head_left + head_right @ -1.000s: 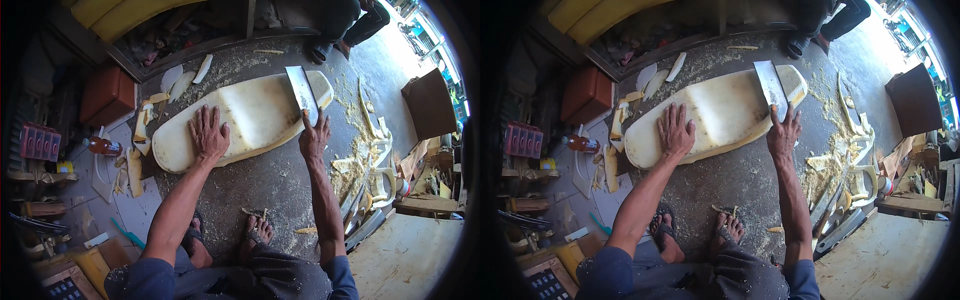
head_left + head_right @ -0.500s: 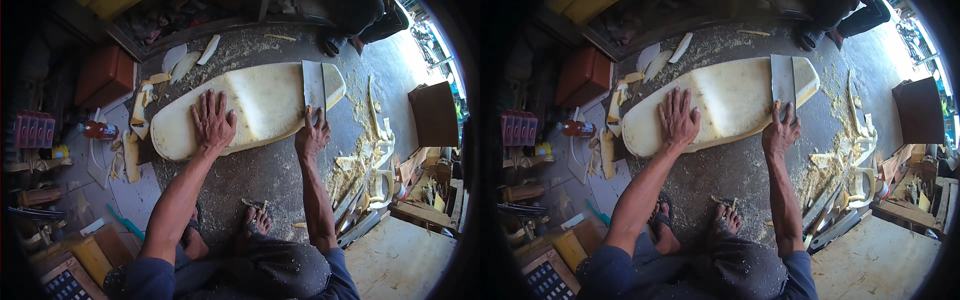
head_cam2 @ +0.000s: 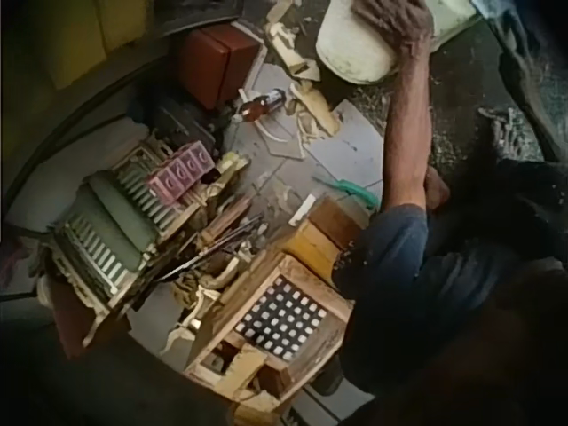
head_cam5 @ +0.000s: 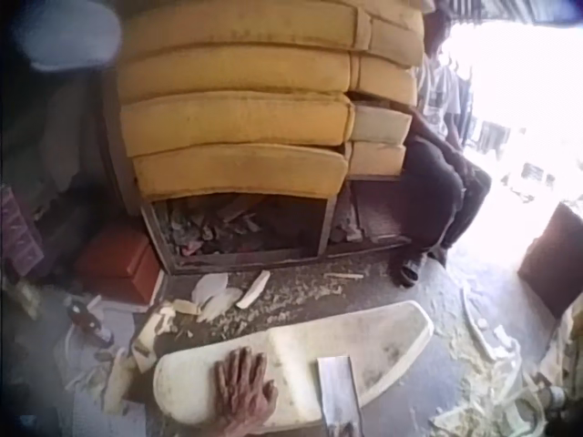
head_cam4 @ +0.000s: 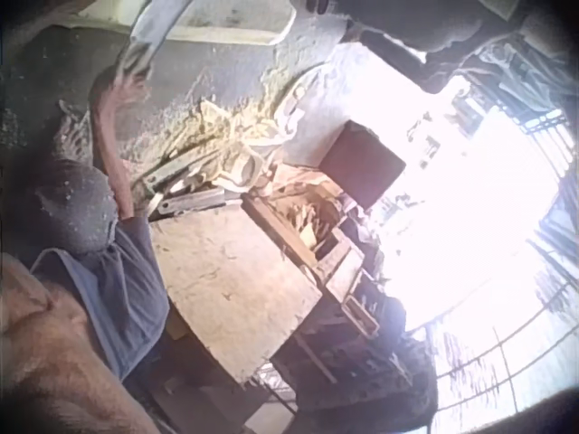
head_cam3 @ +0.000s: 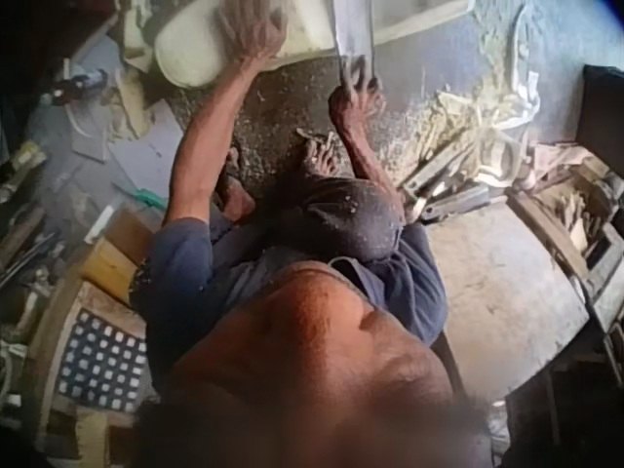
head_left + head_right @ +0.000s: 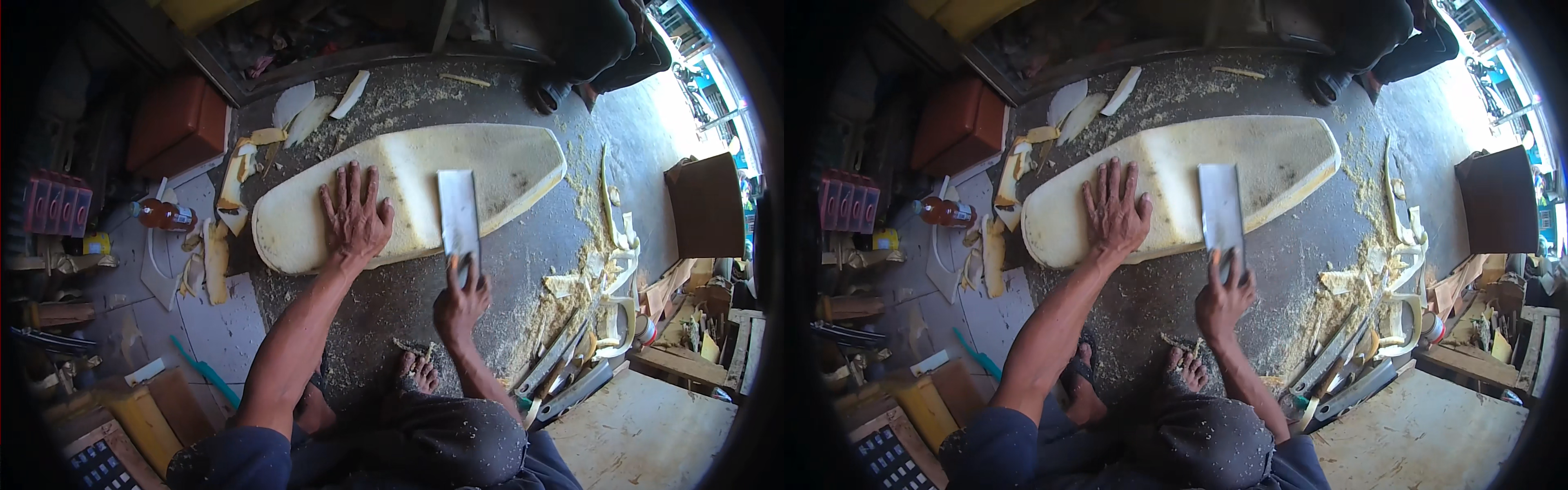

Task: The person uses a hand plane to shave and smooth the surface of a large white foam surfboard blank. They repeatedly draw the plane along the board's length and edges, removing thin shavings of foam to refine the shape. The person occasionally pauses to wipe away debris and inspect the surface before continuing.

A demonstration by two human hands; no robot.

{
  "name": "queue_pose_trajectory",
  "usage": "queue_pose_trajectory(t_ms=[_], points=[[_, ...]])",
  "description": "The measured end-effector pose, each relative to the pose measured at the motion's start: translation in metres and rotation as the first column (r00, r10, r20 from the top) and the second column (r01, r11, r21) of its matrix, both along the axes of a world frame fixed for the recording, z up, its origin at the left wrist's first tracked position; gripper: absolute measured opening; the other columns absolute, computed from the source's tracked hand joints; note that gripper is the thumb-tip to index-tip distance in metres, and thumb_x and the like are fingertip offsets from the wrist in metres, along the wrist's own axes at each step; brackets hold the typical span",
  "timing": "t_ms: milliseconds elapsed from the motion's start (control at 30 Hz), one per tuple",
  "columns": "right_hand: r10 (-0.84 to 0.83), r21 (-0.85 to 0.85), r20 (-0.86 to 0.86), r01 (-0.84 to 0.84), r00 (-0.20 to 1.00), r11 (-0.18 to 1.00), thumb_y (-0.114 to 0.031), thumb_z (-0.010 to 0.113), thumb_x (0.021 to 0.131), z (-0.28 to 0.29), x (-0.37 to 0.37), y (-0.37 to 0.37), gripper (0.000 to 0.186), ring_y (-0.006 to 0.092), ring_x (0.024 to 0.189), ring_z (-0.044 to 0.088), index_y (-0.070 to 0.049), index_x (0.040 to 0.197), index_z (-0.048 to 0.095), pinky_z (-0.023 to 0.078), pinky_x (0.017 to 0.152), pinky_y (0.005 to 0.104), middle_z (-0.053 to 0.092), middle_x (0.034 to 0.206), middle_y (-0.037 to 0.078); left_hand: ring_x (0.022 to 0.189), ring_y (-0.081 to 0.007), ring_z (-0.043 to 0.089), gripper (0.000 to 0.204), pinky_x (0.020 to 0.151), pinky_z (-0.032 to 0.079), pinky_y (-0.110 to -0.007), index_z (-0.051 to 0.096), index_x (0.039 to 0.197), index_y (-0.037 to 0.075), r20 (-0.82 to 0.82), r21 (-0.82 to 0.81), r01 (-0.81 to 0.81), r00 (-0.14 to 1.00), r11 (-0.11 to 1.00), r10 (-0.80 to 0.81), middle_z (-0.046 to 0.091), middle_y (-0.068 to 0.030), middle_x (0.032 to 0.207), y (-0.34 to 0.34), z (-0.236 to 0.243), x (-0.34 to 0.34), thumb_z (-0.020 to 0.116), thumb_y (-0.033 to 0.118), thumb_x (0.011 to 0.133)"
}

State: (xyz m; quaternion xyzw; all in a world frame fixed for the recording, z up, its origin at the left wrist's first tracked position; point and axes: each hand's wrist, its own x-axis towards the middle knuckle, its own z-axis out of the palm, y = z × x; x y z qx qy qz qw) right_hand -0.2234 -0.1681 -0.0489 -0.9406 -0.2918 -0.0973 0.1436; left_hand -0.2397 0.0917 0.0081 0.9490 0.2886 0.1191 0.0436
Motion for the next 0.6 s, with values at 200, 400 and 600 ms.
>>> queue_pose_trajectory(t_ms=[200, 400, 600], points=[[-0.109, -0.060, 0.050, 0.112, 0.993, 0.992, 0.002, 0.053, 0.090, 0.037, 0.107, 0.013, 0.064, 0.0442, 0.135, 0.043, -0.026, 0.147, 0.058, 0.038, 0.103, 0.0628, 0.043, 0.161, 0.014, 0.156, -0.0390, 0.027, 0.066, 0.124, 0.016, -0.066, 0.038, 0.160, 0.013, 0.008, 0.008, -0.002, 1.000, 1.000, 0.002, 0.028, -0.0182, 0.169, 0.004, -0.001, 0.003, 0.048, 0.042, 0.102], [-0.018, 0.088, -0.084, 0.025, 0.996, 0.996, 0.006, 0.055, 0.083, 0.018, -0.043, 0.011, 0.070, 0.0455, 0.136, 0.041, -0.023, 0.146, 0.060, 0.037, 0.105, 0.0603, 0.043, 0.161, 0.015, 0.155, -0.0390, 0.028, 0.066, 0.123, 0.018, -0.065, 0.039, 0.160, 0.013, -0.002, 0.014, -0.011, 1.000, 1.000, 0.011, 0.030, -0.0186, 0.168, -0.001, 0.000, 0.000, 0.049, 0.041, 0.102], [-0.164, -0.048, 0.143, 0.172, 0.976, 0.984, 0.005, 0.055, 0.085, 0.040, 0.130, 0.015, 0.071, 0.0434, 0.136, 0.041, -0.027, 0.148, 0.057, 0.037, 0.105, 0.0592, 0.041, 0.164, 0.014, 0.156, -0.0386, 0.025, 0.067, 0.125, 0.014, -0.064, 0.036, 0.162, 0.013, 0.027, -0.017, -0.008, 1.000, 1.000, 0.009, 0.029, -0.0186, 0.168, 0.006, 0.001, 0.002, 0.047, 0.042, 0.102]])
